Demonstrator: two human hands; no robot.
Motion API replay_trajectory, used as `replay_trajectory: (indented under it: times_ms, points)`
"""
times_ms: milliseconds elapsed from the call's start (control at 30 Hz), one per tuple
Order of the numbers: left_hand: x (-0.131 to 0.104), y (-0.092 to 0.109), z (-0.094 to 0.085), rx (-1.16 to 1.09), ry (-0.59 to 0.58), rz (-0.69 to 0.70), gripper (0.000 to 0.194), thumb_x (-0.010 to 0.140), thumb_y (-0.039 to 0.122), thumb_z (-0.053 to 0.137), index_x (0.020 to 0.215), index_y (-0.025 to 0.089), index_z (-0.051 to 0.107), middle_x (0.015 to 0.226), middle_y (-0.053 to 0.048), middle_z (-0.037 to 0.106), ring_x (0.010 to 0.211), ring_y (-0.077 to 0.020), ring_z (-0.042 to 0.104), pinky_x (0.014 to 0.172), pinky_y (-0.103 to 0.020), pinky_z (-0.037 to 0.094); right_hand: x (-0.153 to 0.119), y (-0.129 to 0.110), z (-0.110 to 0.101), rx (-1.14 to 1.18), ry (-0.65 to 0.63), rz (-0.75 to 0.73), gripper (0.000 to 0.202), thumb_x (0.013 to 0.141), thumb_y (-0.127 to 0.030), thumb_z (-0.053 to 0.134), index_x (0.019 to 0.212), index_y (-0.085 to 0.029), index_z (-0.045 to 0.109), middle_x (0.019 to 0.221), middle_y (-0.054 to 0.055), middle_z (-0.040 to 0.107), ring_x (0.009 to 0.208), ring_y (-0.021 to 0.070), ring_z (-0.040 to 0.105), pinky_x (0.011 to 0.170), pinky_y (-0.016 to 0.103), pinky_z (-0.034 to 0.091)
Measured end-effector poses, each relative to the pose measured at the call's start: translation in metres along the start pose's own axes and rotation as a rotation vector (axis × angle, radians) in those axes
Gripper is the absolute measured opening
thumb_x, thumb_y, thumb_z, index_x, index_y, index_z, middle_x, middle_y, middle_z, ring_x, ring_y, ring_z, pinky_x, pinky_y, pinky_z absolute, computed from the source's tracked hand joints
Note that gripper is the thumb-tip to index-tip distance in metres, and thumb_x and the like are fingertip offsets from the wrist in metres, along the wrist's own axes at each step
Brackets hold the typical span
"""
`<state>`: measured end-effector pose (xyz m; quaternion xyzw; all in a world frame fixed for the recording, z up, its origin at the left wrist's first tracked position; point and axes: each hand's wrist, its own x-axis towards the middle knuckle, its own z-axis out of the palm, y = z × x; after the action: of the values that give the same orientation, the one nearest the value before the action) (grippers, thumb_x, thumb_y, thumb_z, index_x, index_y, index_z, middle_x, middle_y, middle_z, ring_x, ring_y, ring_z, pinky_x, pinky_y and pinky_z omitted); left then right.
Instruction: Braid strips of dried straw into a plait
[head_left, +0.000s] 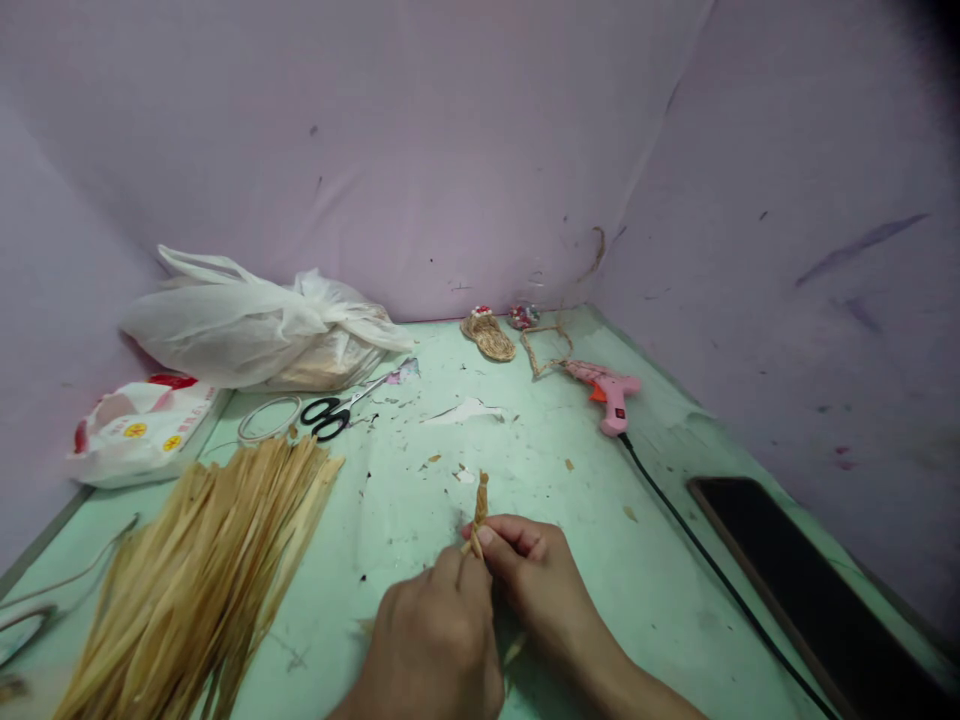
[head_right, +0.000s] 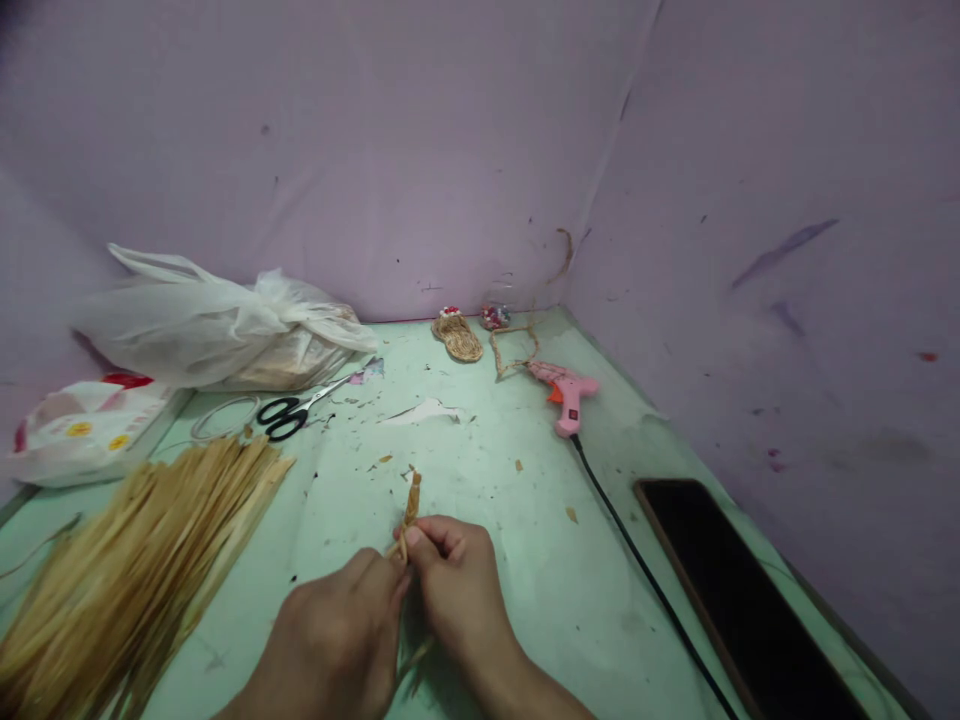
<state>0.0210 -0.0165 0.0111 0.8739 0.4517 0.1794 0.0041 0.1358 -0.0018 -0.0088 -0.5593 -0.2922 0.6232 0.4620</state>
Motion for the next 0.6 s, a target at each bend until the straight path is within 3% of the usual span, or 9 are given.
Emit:
replay_trajectory:
  times_ms: [100, 167, 233, 300, 367, 433, 533, 600]
  points:
    - [-0.01, 0.007, 0.014, 0.283, 0.144, 0.194, 0.028, 0.073, 0.003, 0.037, 0.088, 0.004, 0.061, 0.068, -0.013, 0.064, 0.052, -0.02, 0.06, 0.042, -0.027, 0.045, -0.002, 0.0, 0.0, 0.141, -0.02, 0.102, 0.026, 0.057, -0.034, 0.068, 0.065, -0.01, 0.066, 0.051, 0.001, 0.056, 0.049, 0.0098, 0.044, 0.05, 0.023, 0.033]
    - [-0.013, 0.009, 0.019, 0.367, 0.133, 0.257, 0.026, 0.071, 0.002, 0.041, 0.086, 0.003, 0.062, 0.064, -0.012, 0.064, 0.051, -0.0203, 0.06, 0.043, -0.028, 0.047, -0.002, 0.0, -0.001, 0.189, -0.015, 0.124, 0.029, 0.056, -0.036, 0.07, 0.068, -0.01, 0.067, 0.052, 0.001, 0.056, 0.048, 0.0097, 0.045, 0.048, 0.022, 0.032]
    - [-0.012, 0.008, 0.015, 0.304, 0.055, 0.278, 0.023, 0.07, 0.003, 0.044, 0.079, 0.008, 0.064, 0.058, -0.008, 0.062, 0.048, -0.019, 0.058, 0.042, -0.028, 0.047, 0.0, 0.001, -0.003, 0.202, 0.005, 0.12, 0.029, 0.057, -0.037, 0.07, 0.07, -0.01, 0.066, 0.05, -0.001, 0.053, 0.045, 0.008, 0.041, 0.045, 0.021, 0.029]
    - [-0.009, 0.004, 0.003, 0.093, 0.004, 0.226, 0.02, 0.073, 0.007, 0.044, 0.073, 0.013, 0.063, 0.057, -0.005, 0.061, 0.049, -0.0174, 0.058, 0.041, -0.025, 0.046, 0.001, 0.001, -0.004, 0.189, 0.02, 0.098, 0.029, 0.058, -0.038, 0.069, 0.068, -0.011, 0.065, 0.048, -0.003, 0.049, 0.042, 0.0065, 0.037, 0.043, 0.02, 0.026]
    - [-0.002, -0.002, -0.012, -0.196, 0.037, 0.065, 0.02, 0.078, 0.014, 0.043, 0.077, 0.016, 0.063, 0.063, -0.005, 0.063, 0.054, -0.0161, 0.06, 0.044, -0.023, 0.047, 0.001, 0.001, -0.004, 0.174, 0.004, 0.071, 0.027, 0.059, -0.038, 0.068, 0.061, -0.012, 0.062, 0.049, -0.002, 0.049, 0.043, 0.0069, 0.038, 0.044, 0.02, 0.027]
    - [0.007, -0.01, -0.023, -0.496, 0.047, -0.221, 0.023, 0.081, 0.022, 0.043, 0.095, 0.016, 0.06, 0.078, -0.007, 0.065, 0.054, -0.0137, 0.06, 0.047, -0.023, 0.048, 0.001, 0.003, -0.003, 0.159, -0.035, 0.04, 0.028, 0.062, -0.038, 0.067, 0.054, -0.014, 0.055, 0.049, -0.002, 0.05, 0.044, 0.0076, 0.04, 0.045, 0.021, 0.029]
    - [0.022, -0.017, -0.025, -0.941, -0.282, -0.739, 0.046, 0.078, 0.03, 0.046, 0.121, 0.014, 0.043, 0.084, -0.008, 0.064, 0.035, -0.0086, 0.051, 0.033, -0.022, 0.041, 0.0, 0.005, -0.001, 0.113, -0.09, -0.018, 0.03, 0.066, -0.039, 0.065, 0.053, -0.016, 0.052, 0.048, -0.002, 0.05, 0.044, 0.0085, 0.042, 0.047, 0.022, 0.032]
    - [0.029, -0.02, -0.018, -1.159, -0.488, -0.897, 0.045, 0.077, 0.029, 0.045, 0.118, 0.011, 0.043, 0.068, -0.003, 0.062, 0.029, -0.0081, 0.046, 0.028, -0.02, 0.036, 0.0, 0.006, 0.0, 0.081, -0.121, -0.051, 0.029, 0.068, -0.041, 0.063, 0.056, -0.015, 0.054, 0.047, -0.002, 0.05, 0.044, 0.0097, 0.044, 0.048, 0.023, 0.033]
